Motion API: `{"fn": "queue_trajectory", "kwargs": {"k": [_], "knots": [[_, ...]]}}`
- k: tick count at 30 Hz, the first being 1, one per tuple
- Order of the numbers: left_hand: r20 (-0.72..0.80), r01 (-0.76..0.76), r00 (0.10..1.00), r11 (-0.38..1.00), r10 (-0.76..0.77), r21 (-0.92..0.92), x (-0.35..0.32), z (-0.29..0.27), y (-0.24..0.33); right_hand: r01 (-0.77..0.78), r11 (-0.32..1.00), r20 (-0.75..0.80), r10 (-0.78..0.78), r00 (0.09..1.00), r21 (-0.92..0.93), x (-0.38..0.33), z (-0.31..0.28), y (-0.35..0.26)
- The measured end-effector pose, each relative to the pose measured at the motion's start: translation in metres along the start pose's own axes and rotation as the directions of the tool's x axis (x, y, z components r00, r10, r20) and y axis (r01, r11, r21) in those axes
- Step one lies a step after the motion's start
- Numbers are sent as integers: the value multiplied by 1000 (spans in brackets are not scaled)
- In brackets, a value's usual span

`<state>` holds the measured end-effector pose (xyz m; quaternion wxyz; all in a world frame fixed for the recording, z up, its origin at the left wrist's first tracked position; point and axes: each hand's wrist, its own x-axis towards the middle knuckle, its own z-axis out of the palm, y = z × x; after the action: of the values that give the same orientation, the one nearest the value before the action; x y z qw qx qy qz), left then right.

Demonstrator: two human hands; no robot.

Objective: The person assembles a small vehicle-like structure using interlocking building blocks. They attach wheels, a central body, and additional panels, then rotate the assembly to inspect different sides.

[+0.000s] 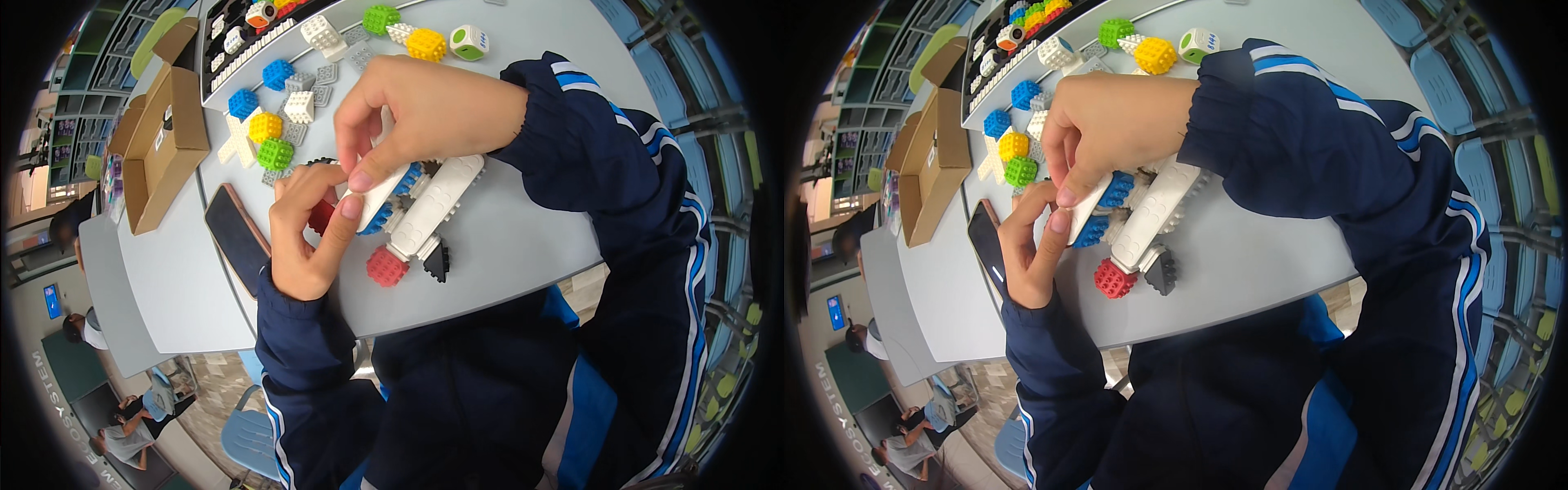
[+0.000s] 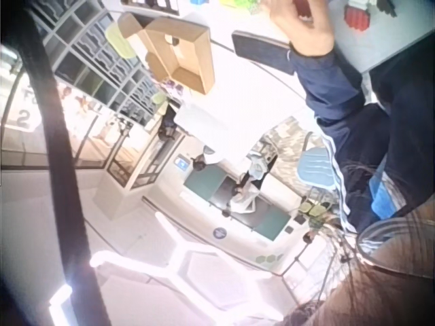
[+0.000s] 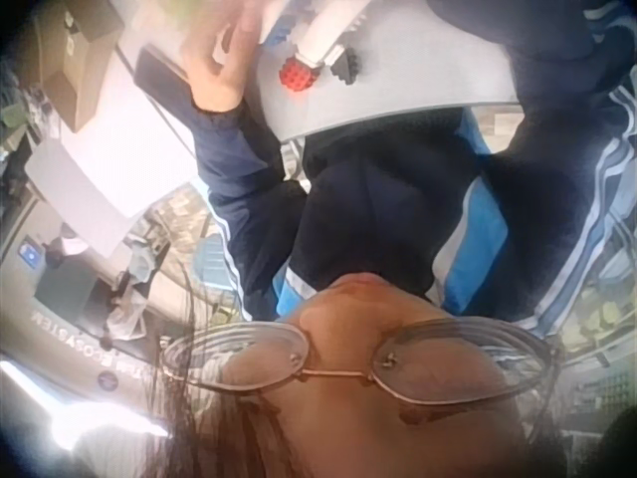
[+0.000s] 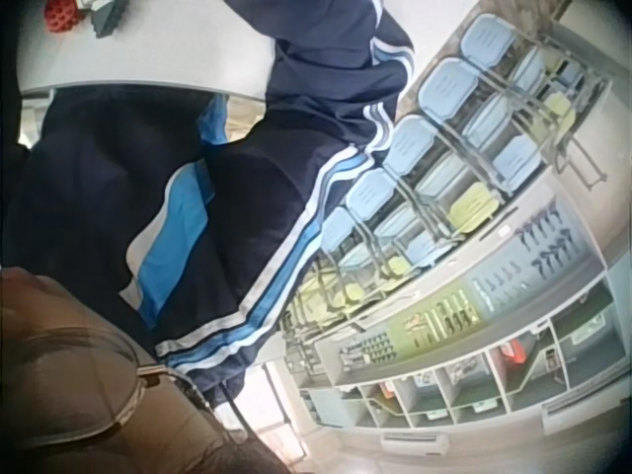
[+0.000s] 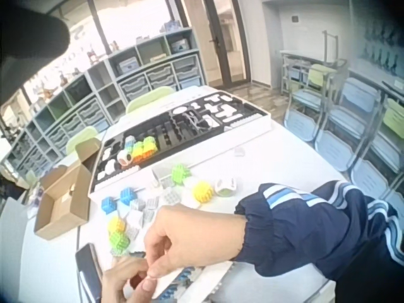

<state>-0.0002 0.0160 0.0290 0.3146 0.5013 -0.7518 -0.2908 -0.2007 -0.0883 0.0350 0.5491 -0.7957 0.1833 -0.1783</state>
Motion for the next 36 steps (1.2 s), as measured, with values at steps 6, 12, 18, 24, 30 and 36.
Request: {"fn": "queue_trajectory", "kwargs": {"k": [6, 12, 18, 24, 30, 36], "knots": [[32, 168, 986, 979, -165, -118, -4, 3, 7, -30, 983, -12, 28, 1000, -182, -4, 1, -6], [81, 171, 984, 963, -158, -209, 0, 5, 8, -47, 976, -60, 35, 998, -215, -11, 4, -11], [60, 161, 986, 973, -153, -167, -3, 4, 3, -108, 964, -156, 71, 985, -243, -15, 9, -13], [14, 68, 998, 987, -66, -149, -2, -3, -3, 120, 988, -258, -142, 956, -100, -25, 7, 19], [-215, -163, 956, 972, 197, 167, -14, -2, 18, 72, 996, -544, -29, 838, 59, -76, -2, 43], [47, -180, 982, 820, 184, 543, -14, 19, 53, 70, 997, -614, -61, 787, -9, -90, 1, 49]]}}
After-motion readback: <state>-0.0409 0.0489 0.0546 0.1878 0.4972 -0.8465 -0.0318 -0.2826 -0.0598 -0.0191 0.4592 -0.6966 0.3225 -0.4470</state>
